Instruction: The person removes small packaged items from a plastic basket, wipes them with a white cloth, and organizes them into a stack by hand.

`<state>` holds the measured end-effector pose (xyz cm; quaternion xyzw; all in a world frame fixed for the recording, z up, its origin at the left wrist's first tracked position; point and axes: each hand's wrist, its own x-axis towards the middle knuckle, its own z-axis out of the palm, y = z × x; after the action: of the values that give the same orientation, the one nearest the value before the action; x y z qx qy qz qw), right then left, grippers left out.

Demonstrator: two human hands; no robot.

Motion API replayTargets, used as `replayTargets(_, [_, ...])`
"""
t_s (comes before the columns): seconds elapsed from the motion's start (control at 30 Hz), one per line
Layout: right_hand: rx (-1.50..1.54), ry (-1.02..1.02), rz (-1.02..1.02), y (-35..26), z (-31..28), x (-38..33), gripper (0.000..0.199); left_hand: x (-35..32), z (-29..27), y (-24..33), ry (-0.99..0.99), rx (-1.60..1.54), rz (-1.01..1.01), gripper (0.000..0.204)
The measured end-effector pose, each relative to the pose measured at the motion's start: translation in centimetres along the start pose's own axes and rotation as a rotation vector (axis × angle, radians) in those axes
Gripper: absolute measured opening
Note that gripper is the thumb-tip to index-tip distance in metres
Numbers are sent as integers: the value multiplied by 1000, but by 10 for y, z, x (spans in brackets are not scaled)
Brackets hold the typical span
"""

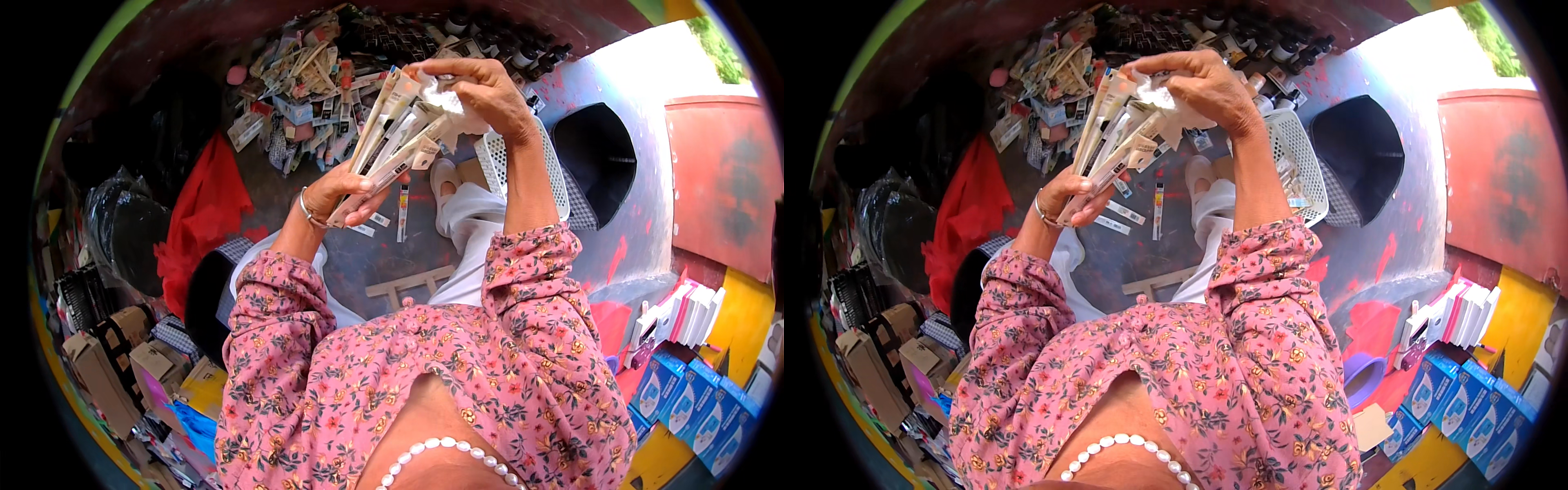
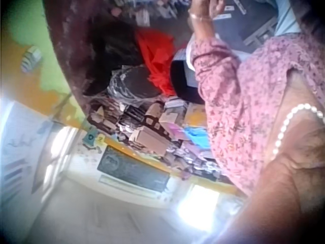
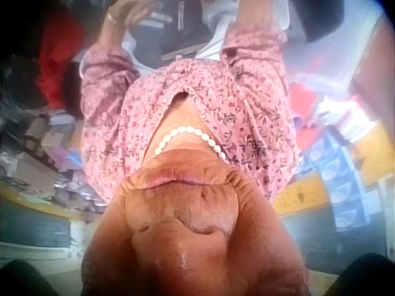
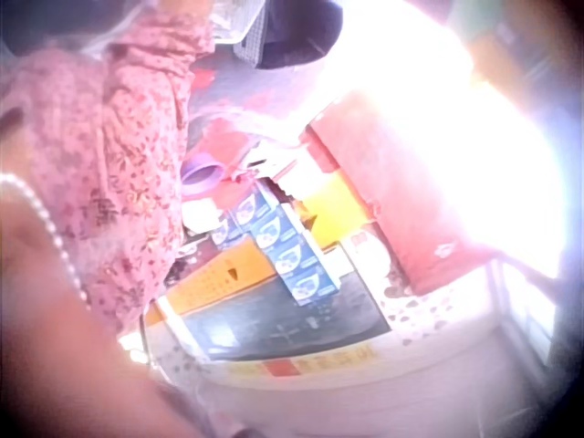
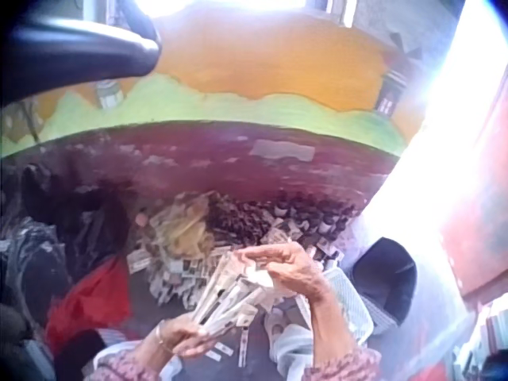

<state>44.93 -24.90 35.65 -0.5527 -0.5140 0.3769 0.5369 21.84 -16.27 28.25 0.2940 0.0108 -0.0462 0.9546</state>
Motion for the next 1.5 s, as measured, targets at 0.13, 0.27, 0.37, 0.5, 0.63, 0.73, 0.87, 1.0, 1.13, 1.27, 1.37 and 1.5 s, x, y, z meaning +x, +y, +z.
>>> replayTargets(0.13, [-204, -70, 39, 3, 7, -1, 36, 1, 1, -3, 33, 11, -2, 52])
replayTargets(0.27, [-427, 351, -114, 14, -7, 9, 35, -1, -3, -5, 122, -36, 18, 42])
replayTargets(0.37, [2, 870, -41, 11, -25, 7, 21, 0, -8, 1, 106, -159, 100, 35])
replayTargets(0.5, [-198, 903, -159, 12, 10, 2, 12, 2, -13, 3, 186, -239, 181, 32])
replayTargets(0.63, [-637, 328, -379, 4, 79, 1, 18, 6, -13, 0, 169, -291, 150, 30])
replayTargets(0.73, [-1037, 430, -393, 13, 78, 4, 15, 6, -12, -2, 42, -321, 104, 30])
replayTargets(0.87, [-1109, 911, -304, 26, 13, 17, 13, 1, -7, 1, -46, -374, 157, 31])
replayTargets(1.0, [-521, 666, -109, 5, 18, -3, 14, 2, -12, 3, 16, -510, 242, 32])
replayTargets(1.13, [-598, 340, 74, 4, 54, -4, 40, 0, -14, 6, -14, -468, 251, 33])
replayTargets(1.27, [-311, 220, 245, -2, 64, 2, 42, -4, -4, 4, 55, -345, 168, 33])
replayTargets(1.37, [105, 158, 358, -1, 66, -1, 39, -6, -1, 6, -8, -311, 118, 32])
replayTargets(1.5, [440, 167, 468, 0, 64, -1, 38, -9, 4, 8, -17, -197, 70, 34])
